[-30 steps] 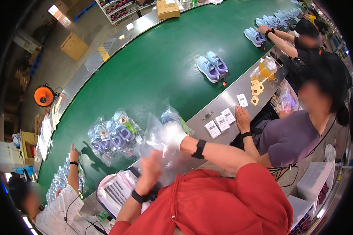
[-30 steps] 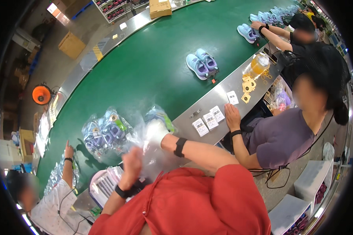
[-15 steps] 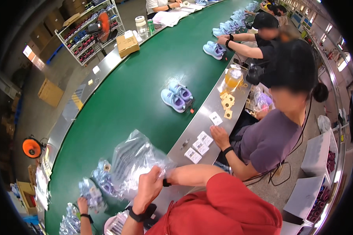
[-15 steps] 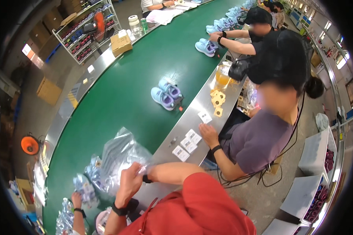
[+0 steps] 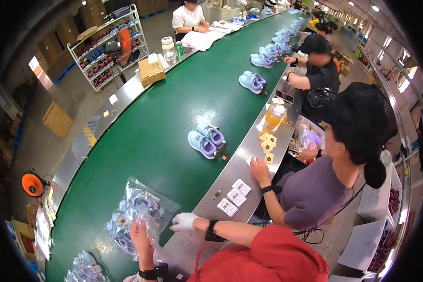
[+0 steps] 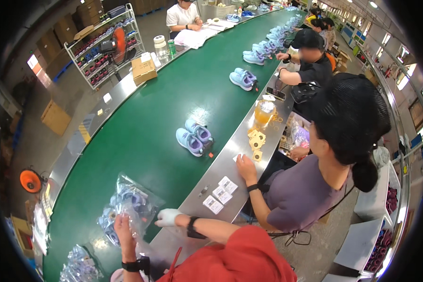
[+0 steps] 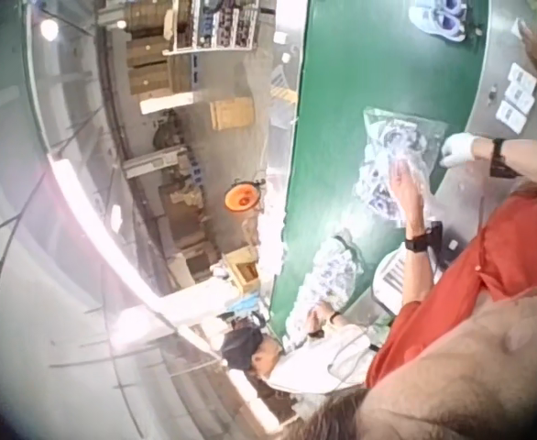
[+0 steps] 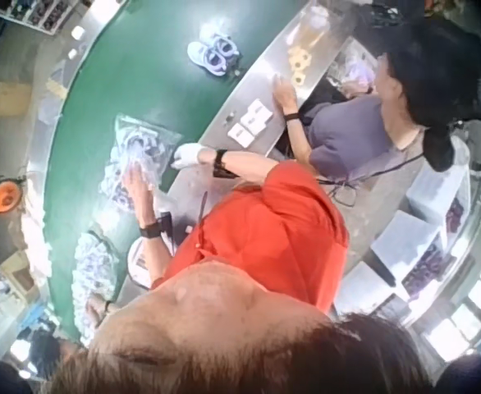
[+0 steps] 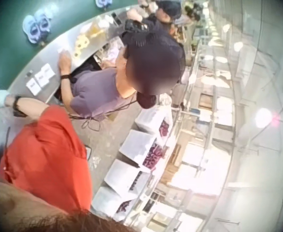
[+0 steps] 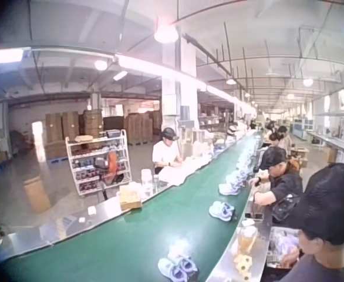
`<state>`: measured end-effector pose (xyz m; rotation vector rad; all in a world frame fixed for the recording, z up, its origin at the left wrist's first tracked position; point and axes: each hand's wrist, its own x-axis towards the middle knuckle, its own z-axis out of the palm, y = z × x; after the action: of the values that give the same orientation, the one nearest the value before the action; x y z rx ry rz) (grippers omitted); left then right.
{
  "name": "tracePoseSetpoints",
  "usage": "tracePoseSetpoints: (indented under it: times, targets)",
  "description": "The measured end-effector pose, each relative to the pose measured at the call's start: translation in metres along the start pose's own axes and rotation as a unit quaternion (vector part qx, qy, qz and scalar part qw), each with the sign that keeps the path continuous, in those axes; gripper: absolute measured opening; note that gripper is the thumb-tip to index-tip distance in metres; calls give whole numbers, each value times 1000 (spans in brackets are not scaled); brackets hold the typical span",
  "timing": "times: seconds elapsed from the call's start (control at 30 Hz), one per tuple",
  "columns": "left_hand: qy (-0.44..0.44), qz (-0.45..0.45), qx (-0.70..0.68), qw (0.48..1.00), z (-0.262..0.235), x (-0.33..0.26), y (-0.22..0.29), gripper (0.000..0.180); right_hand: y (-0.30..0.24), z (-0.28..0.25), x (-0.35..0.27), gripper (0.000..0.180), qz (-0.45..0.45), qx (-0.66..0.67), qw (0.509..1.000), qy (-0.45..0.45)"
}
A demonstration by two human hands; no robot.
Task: The person picks up pairs of light blue sneakers from a green conveyor belt and places them into clear plastic bags. They then seal the bags and move them to a nearby pile. The person briefly walks to a storage area to retrieve a white bin before returning to the conveyor belt to continue packaging shoes.
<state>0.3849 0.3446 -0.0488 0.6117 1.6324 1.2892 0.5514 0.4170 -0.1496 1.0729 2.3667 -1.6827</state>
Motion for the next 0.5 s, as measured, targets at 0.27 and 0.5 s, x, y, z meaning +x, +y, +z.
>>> tracePoseSetpoints:
  times: [0.27, 0.5]
  targets:
    - [22, -10, -80, 997, 47, -12, 6, 9, -33, -26, -57, 32, -85, 321, 939, 90]
    - [6, 138, -95, 986, -7, -15, -4, 13, -62, -69, -104, 25, -131, -279, 845, 437]
